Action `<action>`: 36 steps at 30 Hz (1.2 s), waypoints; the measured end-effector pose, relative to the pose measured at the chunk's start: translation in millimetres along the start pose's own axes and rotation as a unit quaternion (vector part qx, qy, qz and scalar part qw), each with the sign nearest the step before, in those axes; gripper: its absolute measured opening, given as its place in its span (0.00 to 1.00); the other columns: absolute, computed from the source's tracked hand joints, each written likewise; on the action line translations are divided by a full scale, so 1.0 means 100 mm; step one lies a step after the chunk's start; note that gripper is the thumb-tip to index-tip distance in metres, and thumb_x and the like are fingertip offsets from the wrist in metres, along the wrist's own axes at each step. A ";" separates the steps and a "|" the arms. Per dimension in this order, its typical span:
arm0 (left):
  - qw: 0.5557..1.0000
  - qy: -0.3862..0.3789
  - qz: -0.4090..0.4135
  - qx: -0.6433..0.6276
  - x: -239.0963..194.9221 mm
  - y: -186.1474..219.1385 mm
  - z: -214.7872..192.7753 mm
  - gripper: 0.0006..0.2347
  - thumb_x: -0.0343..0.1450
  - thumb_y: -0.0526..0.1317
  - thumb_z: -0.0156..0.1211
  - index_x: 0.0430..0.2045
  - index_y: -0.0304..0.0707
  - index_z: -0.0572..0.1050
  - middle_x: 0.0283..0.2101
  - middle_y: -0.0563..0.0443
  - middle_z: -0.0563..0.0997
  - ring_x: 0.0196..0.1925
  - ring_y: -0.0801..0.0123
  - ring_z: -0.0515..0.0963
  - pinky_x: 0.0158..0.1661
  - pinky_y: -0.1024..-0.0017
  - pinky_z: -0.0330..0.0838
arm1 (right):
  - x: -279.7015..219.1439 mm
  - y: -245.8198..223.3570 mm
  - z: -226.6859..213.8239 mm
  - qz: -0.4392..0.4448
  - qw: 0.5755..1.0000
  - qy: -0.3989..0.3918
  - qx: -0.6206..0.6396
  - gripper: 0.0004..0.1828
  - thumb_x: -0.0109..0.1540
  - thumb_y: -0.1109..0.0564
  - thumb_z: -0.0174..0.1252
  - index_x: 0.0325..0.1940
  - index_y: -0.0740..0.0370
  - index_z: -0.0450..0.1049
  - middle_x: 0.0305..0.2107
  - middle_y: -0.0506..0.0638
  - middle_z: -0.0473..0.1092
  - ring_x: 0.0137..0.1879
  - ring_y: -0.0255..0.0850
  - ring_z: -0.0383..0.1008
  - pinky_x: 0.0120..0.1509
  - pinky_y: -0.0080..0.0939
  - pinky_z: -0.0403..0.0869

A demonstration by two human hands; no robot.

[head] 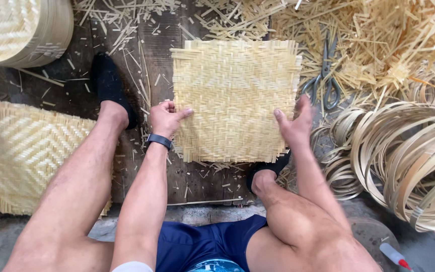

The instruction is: The person sits on the floor and repeatedly trims the edges of woven bamboo basket bases using shears. They place a woven base on a wooden block, cut the excess material, flip the base, and stack it with others.

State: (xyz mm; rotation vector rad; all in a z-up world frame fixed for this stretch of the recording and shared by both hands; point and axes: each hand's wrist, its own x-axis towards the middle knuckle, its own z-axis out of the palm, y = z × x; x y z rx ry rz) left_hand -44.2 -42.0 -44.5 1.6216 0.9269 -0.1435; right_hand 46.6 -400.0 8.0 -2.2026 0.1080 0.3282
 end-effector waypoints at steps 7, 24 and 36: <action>0.992 -0.062 -0.066 -0.086 0.03 0.04 -0.02 0.17 0.60 0.34 0.77 0.40 0.31 0.80 0.38 0.49 0.87 0.36 0.76 0.84 0.39 0.78 0.79 | 0.11 0.34 0.04 0.144 0.909 -0.092 0.381 0.20 0.58 0.62 0.70 0.52 0.69 0.76 0.43 0.54 0.78 0.43 0.36 0.79 0.50 0.36 0.80; 0.997 0.031 0.054 0.052 0.61 -0.16 -0.51 0.31 0.59 0.36 0.80 0.54 0.26 0.70 0.48 0.46 0.79 0.46 0.68 0.78 0.47 0.72 0.73 | -0.58 0.03 -1.63 -0.205 0.902 0.359 -0.126 0.30 0.62 0.52 0.70 0.62 0.67 0.67 0.55 0.59 0.69 0.63 0.50 0.69 0.67 0.50 0.69; 0.977 0.155 0.143 0.020 0.30 0.42 -0.35 0.36 0.66 0.37 0.77 0.65 0.31 0.58 0.66 0.35 0.63 0.62 0.58 0.71 0.59 0.62 0.69 | -2.04 0.14 -3.52 0.002 0.897 0.309 -0.316 0.51 0.45 0.47 0.77 0.64 0.74 0.63 0.53 0.66 0.64 0.63 0.58 0.57 0.67 0.59 0.62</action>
